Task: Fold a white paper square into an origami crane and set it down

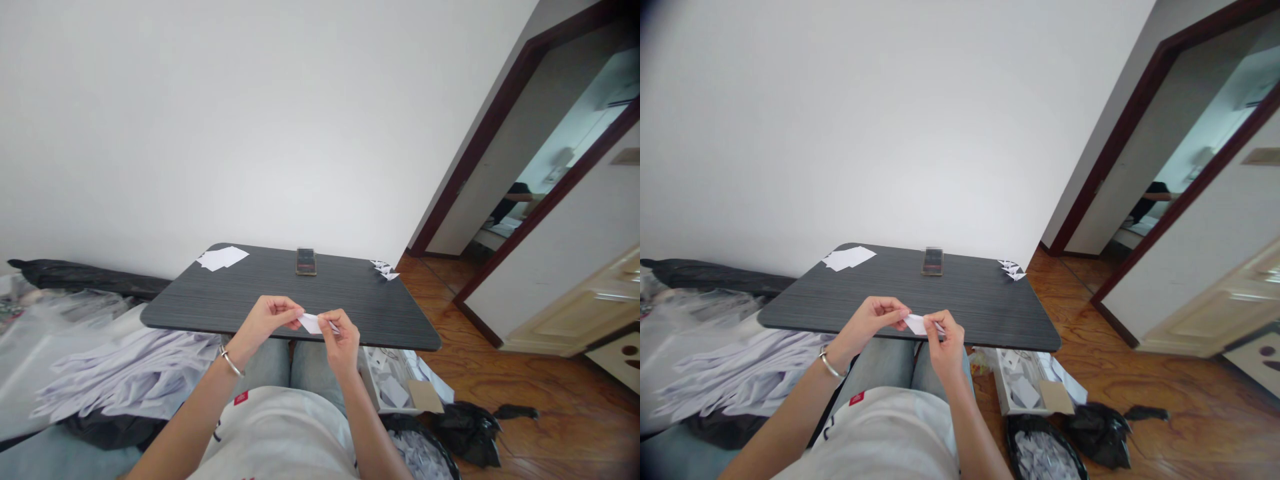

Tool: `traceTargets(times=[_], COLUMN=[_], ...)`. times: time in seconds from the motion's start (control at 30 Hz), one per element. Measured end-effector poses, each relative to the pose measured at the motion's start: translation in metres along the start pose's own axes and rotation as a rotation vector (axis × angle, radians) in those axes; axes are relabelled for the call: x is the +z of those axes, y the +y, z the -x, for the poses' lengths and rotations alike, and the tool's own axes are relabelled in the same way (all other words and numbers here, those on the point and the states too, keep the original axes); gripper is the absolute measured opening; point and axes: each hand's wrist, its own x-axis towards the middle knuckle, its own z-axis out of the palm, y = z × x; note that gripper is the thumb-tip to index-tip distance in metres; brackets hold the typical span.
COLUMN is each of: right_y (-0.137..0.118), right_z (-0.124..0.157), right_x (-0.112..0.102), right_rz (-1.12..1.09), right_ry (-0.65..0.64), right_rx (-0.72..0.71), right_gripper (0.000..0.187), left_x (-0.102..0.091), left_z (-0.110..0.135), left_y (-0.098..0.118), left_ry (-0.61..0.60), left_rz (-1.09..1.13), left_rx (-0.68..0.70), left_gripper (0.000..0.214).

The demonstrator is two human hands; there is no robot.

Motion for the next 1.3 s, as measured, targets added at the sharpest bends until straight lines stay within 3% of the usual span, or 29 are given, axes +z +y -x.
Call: traceTargets(times=[0.3,0.63,0.97,1.2,1.3], right_y=[-0.0014,-0.0004,0.0007,0.0014,-0.0005], right_z=[0.0003,-0.0056,-0.0049,-0.0058,-0.0051], right_x=[0.0025,0.0094,0.0080,0.0071,0.0063], right_rz=[-0.089,-0.369,-0.189,-0.153,-0.163], right_ry=[0.007,-0.050,-0.026,0.043,0.047], right_rx=[0.068,0.377,0.315,0.306,0.296], right_gripper=[0.010,0.014,0.014,0.014,0.014], left_x=[-0.0023,0.0016,0.0027,-0.0001,-0.0014], left_z=[-0.0006,-0.0002,-0.0002,-0.0002,0.0013], left_y=[-0.0009,-0.0030,-0.0045,-0.0056,-0.0051], left_ry=[0.015,0.016,0.016,0.082,0.043], left_rz=[-0.022,-0.145,-0.221,-0.037,-0.069], left_rx=[-0.010,0.067,0.087,0.080,0.063], left_gripper=[0.018,0.019,0.020,0.033,0.029])
